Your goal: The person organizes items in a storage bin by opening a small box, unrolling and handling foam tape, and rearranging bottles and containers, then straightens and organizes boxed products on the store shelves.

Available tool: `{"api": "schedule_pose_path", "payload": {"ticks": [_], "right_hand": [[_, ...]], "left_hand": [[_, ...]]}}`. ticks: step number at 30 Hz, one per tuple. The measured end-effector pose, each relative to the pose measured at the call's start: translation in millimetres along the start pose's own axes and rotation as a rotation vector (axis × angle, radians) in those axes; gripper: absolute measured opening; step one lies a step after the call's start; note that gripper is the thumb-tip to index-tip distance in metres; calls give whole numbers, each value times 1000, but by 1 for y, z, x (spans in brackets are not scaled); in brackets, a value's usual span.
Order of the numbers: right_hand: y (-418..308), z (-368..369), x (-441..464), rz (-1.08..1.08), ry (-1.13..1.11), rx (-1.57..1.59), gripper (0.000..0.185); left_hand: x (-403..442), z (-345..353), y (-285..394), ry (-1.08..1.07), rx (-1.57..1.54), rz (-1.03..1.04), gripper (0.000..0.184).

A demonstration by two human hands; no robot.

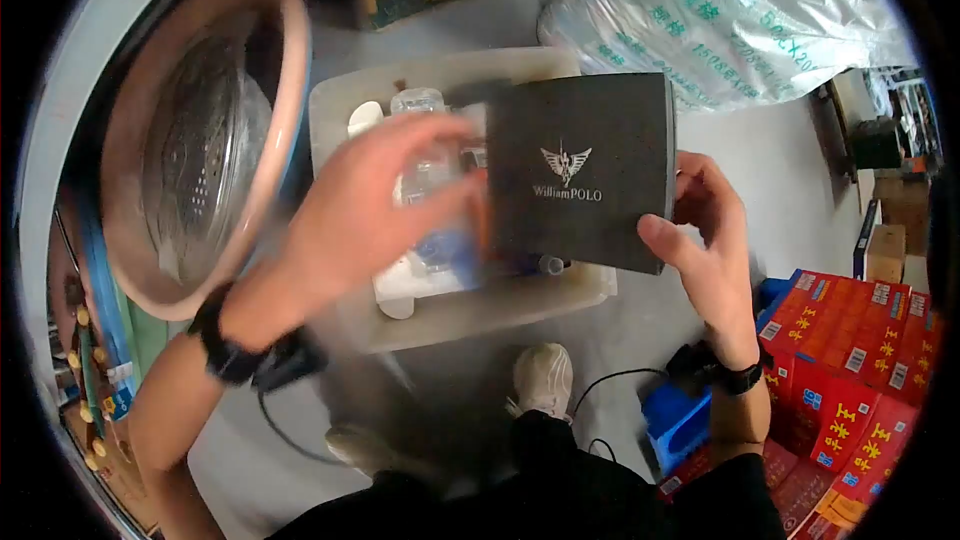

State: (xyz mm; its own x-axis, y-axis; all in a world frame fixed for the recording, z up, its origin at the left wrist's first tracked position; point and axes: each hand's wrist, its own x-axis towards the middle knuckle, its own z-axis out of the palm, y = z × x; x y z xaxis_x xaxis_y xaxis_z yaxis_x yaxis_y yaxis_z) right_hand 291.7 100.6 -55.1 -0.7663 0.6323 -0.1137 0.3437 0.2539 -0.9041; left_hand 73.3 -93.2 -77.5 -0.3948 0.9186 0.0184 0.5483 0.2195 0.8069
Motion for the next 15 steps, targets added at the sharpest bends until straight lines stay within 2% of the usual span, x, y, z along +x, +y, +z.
{"api": "schedule_pose_path", "payload": {"ticks": [1,3,4,6,7,9,10,12,15], "right_hand": [[6,0,1,13,3,9,50],[14,2,5,-16,48,-160,56],[16,3,6,-11,51,-151,56],[19,8,1,19,1,-310,67],[22,10,0,31,4,-300,67],[29,14,-2,13,-44,-390,70],[30,14,-2,-8,-47,-437,73],[32,12,1,-3,-55,-459,73],[39,12,3,-39,-67,-518,79]], "left_hand": [[21,6,-13,-15,2,-6,51],[54,20,-37,1,317,84,44],[64,26,-41,-9,323,85,44],[78,41,-49,-176,456,-15,45],[80,50,-63,-191,460,-15,45],[81,61,-78,-153,635,138,46],[85,63,-77,-164,638,138,46],[90,66,-69,-258,628,-55,50],[93,67,-67,-226,546,-43,52]]}}
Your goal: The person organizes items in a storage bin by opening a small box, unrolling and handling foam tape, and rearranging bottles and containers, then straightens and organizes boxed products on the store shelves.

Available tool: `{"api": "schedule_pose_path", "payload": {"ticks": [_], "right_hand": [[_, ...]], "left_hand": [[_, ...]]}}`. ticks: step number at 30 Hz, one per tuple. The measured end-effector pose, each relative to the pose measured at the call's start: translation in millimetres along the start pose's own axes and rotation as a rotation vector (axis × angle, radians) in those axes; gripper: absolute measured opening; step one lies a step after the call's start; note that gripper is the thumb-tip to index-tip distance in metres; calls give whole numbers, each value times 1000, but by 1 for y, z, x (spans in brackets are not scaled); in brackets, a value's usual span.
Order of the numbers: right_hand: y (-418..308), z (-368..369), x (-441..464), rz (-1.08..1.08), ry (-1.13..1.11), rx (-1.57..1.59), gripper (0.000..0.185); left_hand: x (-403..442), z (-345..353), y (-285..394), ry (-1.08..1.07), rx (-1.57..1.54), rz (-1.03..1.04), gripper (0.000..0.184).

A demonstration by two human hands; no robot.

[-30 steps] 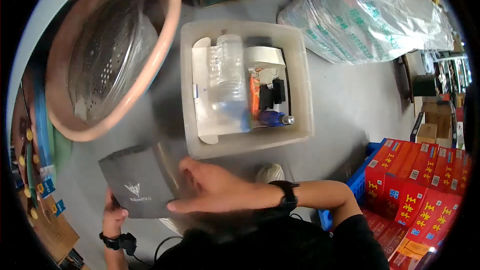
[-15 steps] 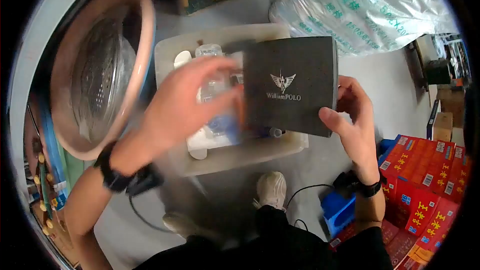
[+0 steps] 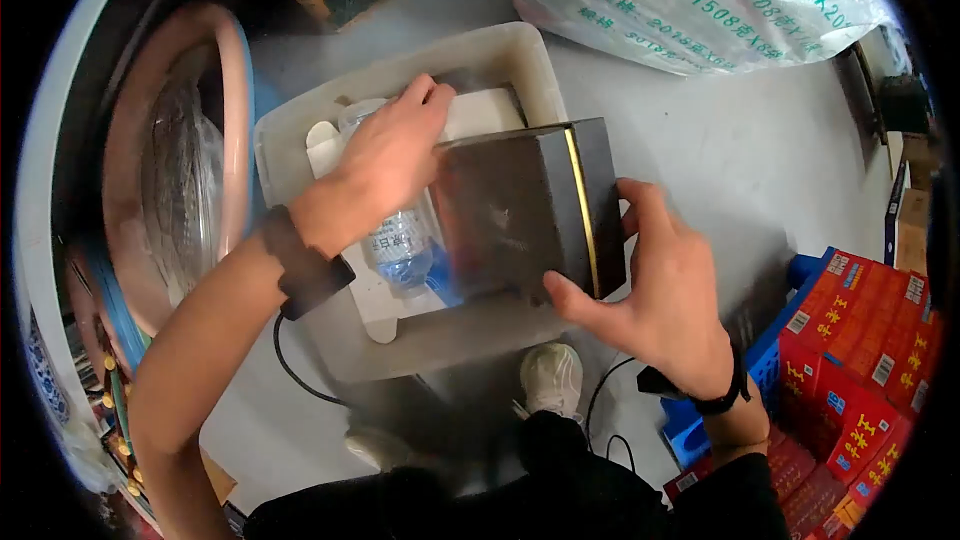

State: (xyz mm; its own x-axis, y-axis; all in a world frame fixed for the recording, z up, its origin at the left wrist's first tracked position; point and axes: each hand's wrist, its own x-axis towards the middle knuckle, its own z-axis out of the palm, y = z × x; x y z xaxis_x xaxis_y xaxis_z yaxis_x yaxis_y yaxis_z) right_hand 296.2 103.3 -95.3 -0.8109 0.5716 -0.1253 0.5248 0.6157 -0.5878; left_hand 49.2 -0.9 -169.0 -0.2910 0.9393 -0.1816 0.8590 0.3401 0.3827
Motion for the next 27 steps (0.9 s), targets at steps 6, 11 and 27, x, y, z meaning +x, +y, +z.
{"api": "schedule_pose_path", "payload": {"ticks": [6,11,27], "right_hand": [[0,10,8,-3,-44,-6,103],[5,11,7,-6,-106,-7,110],[31,7,-6,-150,10,185,118]], "left_hand": [[9,7,4,73,189,80,36],[11,7,4,108,311,183,38],[17,15,9,-52,418,124,38]]}}
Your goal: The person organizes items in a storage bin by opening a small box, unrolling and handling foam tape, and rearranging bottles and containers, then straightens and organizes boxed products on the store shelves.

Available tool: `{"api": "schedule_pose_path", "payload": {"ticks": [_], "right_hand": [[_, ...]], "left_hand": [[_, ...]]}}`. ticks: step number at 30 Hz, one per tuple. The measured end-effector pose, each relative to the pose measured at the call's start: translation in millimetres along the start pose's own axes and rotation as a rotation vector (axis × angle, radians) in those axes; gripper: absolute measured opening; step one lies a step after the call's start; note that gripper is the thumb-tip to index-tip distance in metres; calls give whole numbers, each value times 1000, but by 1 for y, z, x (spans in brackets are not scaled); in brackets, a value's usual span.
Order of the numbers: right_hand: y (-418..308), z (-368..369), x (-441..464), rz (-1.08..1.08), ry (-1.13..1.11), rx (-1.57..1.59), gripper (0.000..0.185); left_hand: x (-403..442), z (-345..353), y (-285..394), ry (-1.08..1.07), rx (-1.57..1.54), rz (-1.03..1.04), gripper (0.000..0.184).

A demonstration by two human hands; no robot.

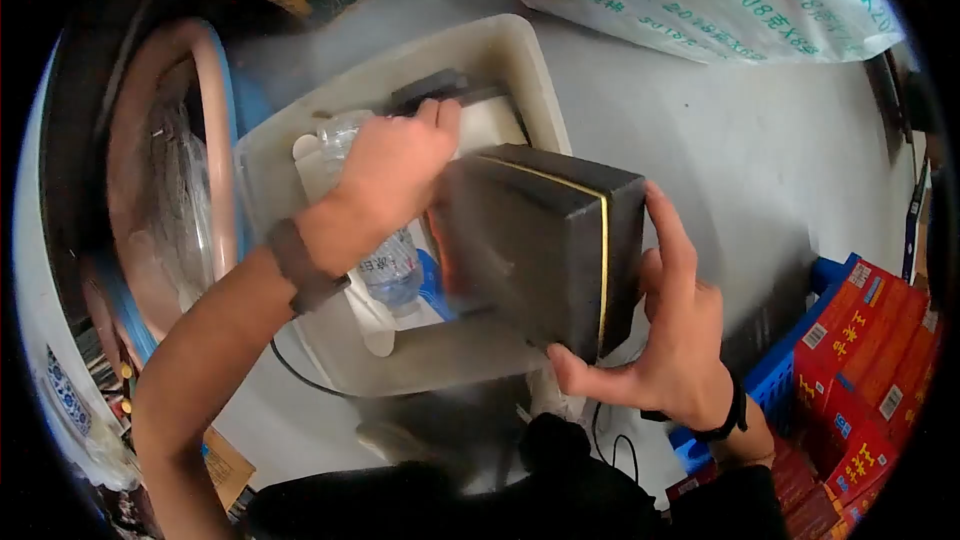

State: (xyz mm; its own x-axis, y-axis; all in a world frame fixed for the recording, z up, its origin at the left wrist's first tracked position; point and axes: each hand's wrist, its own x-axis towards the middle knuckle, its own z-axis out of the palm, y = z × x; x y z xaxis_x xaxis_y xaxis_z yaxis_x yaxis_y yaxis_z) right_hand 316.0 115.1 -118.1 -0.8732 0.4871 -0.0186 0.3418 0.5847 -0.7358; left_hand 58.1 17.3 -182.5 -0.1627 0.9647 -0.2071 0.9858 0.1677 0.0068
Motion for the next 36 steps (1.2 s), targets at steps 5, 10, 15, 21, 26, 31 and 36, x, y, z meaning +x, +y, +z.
{"api": "schedule_pose_path", "payload": {"ticks": [5,10,15,21,26,31,36], "right_hand": [[2,-2,-1,-46,21,-14,118],[-2,-9,-6,48,-2,26,117],[-4,-20,-10,81,23,53,116],[-12,-14,-5,82,30,-43,113],[-26,10,8,125,2,-241,110],[-39,23,14,101,-45,-447,95],[-109,19,19,32,91,-253,67]], "left_hand": [[7,7,-3,-6,-55,-52,36],[9,-6,-8,-14,-263,-128,31],[-3,-16,-33,90,-812,-201,45],[-38,-69,-34,37,-1193,-433,44],[-96,-79,-41,14,-1360,-543,47],[-172,-85,-48,19,-1503,-566,50],[-257,-81,-45,91,-1776,-611,45]]}}
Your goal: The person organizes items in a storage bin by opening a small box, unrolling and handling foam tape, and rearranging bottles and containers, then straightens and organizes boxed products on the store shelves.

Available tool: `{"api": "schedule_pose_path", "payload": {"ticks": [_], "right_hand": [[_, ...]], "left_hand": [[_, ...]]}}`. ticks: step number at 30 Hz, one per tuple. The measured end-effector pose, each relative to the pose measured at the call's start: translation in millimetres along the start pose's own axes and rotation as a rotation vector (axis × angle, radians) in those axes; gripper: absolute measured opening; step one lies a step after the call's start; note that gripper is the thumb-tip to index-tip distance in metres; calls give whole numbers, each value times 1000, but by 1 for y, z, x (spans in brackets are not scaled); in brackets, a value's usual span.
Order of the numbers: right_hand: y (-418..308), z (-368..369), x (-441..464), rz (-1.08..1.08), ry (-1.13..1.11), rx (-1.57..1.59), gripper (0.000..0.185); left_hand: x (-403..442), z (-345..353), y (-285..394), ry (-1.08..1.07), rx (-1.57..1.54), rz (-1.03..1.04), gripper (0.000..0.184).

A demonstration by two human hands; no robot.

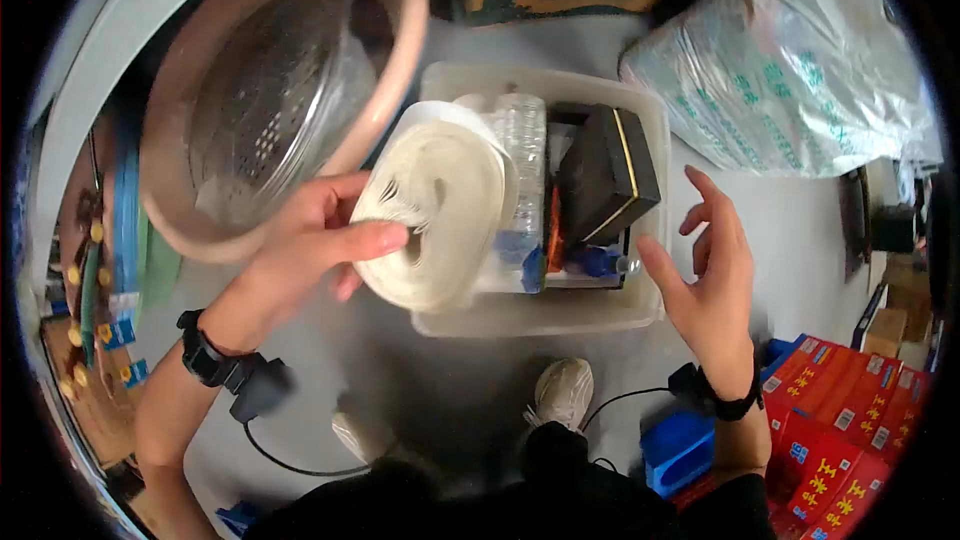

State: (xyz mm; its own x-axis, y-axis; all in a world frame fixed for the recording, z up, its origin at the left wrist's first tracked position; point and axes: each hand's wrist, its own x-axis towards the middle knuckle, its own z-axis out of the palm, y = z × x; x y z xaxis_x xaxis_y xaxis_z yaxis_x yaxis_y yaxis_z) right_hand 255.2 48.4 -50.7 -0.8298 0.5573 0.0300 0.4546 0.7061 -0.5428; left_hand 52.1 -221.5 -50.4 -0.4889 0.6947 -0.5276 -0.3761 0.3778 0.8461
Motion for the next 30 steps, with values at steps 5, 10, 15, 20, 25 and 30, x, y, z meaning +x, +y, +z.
{"api": "schedule_pose_path", "payload": {"ticks": [5,10,15,20,25,30], "right_hand": [[-96,25,3,-368,-213,211,58],[-162,94,-9,-632,-491,512,66],[-169,135,-15,-632,-753,644,73],[-167,199,-30,-479,-846,752,81],[-168,220,-45,-436,-849,798,78],[-172,231,-47,-428,-871,922,79]], "left_hand": [[-61,-31,-49,16,-345,10,73],[-100,-61,-130,-49,-652,142,90],[-131,-67,-193,214,-921,75,95],[-138,-64,-257,-169,-1213,347,81],[-139,-60,-268,-153,-1309,206,75],[-133,-43,-272,-312,-1366,285,57]]}}
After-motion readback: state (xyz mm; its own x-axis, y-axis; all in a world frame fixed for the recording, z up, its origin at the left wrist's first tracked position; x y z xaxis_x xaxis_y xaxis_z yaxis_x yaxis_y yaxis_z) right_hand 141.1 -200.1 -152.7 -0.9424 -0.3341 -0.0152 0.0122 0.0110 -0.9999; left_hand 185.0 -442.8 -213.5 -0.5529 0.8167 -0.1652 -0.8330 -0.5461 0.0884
